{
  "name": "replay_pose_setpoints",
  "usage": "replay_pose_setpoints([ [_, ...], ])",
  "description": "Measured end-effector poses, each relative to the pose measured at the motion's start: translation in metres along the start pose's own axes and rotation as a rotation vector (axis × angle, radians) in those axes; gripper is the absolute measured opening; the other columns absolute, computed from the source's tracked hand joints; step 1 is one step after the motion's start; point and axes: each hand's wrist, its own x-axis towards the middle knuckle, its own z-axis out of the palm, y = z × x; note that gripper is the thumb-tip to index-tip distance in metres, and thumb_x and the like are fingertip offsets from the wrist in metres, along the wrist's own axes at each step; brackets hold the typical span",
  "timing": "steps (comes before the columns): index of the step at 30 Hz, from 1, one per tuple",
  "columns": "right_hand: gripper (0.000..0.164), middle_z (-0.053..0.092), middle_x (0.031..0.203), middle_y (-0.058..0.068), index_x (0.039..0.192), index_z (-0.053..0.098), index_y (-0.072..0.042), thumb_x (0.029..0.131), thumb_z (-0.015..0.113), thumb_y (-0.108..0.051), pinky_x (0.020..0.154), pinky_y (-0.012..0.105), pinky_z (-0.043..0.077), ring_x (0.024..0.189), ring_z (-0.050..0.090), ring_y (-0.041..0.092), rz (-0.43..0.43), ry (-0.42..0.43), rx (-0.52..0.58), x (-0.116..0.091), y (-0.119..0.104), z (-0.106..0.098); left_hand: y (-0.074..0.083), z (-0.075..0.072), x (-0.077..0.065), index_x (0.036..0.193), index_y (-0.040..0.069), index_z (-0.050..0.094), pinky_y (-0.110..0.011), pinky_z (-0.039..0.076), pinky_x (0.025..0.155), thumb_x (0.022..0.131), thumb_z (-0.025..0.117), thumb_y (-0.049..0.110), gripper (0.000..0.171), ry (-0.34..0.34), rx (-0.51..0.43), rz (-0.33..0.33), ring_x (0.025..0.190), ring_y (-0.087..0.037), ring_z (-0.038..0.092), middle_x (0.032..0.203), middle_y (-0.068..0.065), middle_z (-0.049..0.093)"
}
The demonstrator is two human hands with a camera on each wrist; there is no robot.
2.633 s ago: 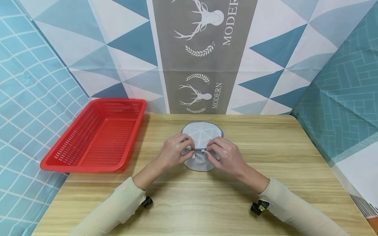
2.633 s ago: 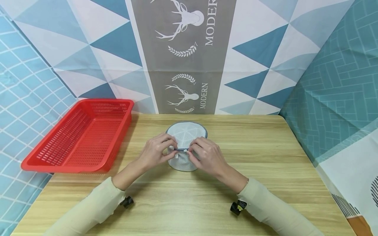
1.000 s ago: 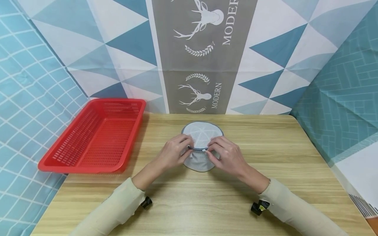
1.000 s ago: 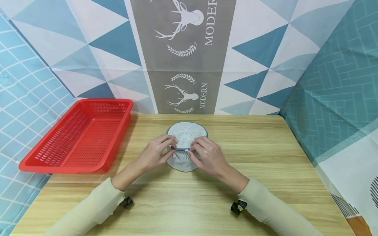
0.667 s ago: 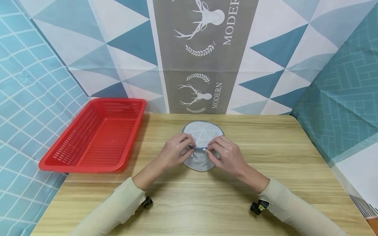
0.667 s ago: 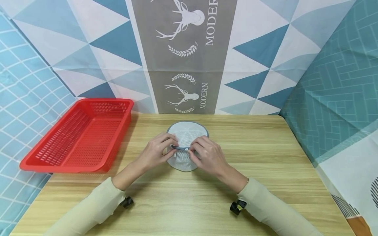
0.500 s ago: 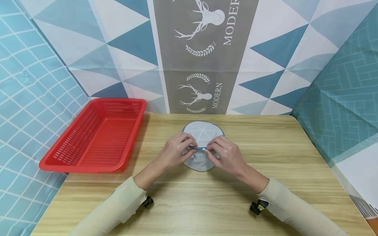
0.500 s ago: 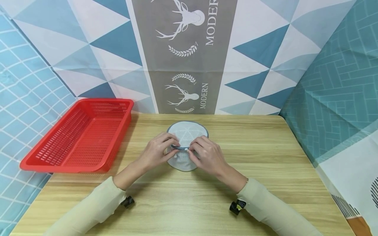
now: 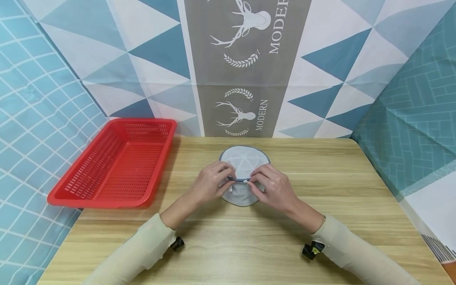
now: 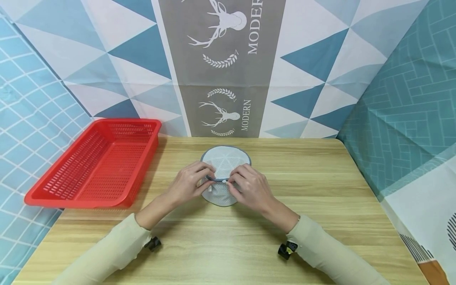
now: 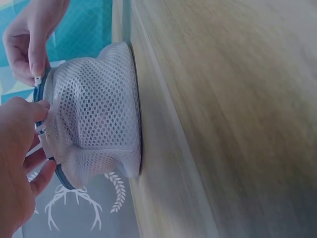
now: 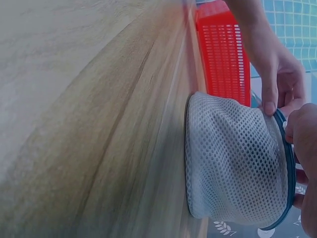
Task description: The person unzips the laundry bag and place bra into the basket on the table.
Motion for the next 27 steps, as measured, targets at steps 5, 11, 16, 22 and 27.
replay_pose_setpoints([
  [5,0.009,0.079,0.101,0.004,0.088,0.079,-0.011,0.085,0.088,-0.007,0.071,0.034,0.065,0.094,0.073,0.021,0.010,-0.011,-0.005,-0.0011,0.0006,-0.0011,0.0000,0.0002,-0.0003,0.098,0.013,0.076,-0.041,0.070,0.093,0.092,0.092,0.012,0.017,-0.003,0.000,0.005,0.109,-0.025,0.079,0.114,-0.005,0.081],
  [11,0.010,0.079,0.101,0.005,0.088,0.079,-0.010,0.085,0.088,-0.008,0.071,0.034,0.065,0.094,0.073,0.021,0.021,-0.011,-0.006,-0.0014,0.0011,-0.0022,-0.0003,-0.0003,-0.0014,0.099,0.011,0.075,-0.041,0.070,0.095,0.093,0.091,0.011,0.017,-0.013,-0.007,-0.006,0.110,-0.026,0.080,0.117,-0.007,0.082],
  [16,0.009,0.079,0.100,0.004,0.089,0.080,-0.010,0.085,0.088,-0.007,0.073,0.035,0.066,0.094,0.074,0.021,0.024,-0.009,-0.009,0.0003,-0.0005,-0.0029,-0.0005,-0.0010,-0.0006,0.099,0.012,0.076,-0.040,0.070,0.091,0.090,0.093,0.010,0.020,0.000,0.002,-0.013,0.106,-0.025,0.080,0.116,-0.007,0.082],
  [22,0.011,0.080,0.099,0.003,0.089,0.081,-0.010,0.084,0.089,-0.006,0.075,0.036,0.067,0.095,0.074,0.020,0.022,-0.009,-0.012,0.0026,-0.0033,-0.0036,0.0003,0.0008,0.0037,0.099,0.015,0.079,-0.036,0.064,0.082,0.085,0.099,0.014,0.024,0.037,0.044,0.011,0.101,-0.022,0.074,0.112,-0.002,0.077],
  [27,0.011,0.080,0.099,0.003,0.089,0.081,-0.011,0.084,0.089,-0.006,0.075,0.036,0.067,0.095,0.074,0.020,0.017,-0.016,-0.017,0.0025,-0.0039,-0.0027,0.0016,0.0011,0.0053,0.097,0.016,0.079,-0.035,0.062,0.079,0.085,0.100,0.018,0.024,0.034,0.053,0.019,0.099,-0.020,0.073,0.110,-0.001,0.076],
])
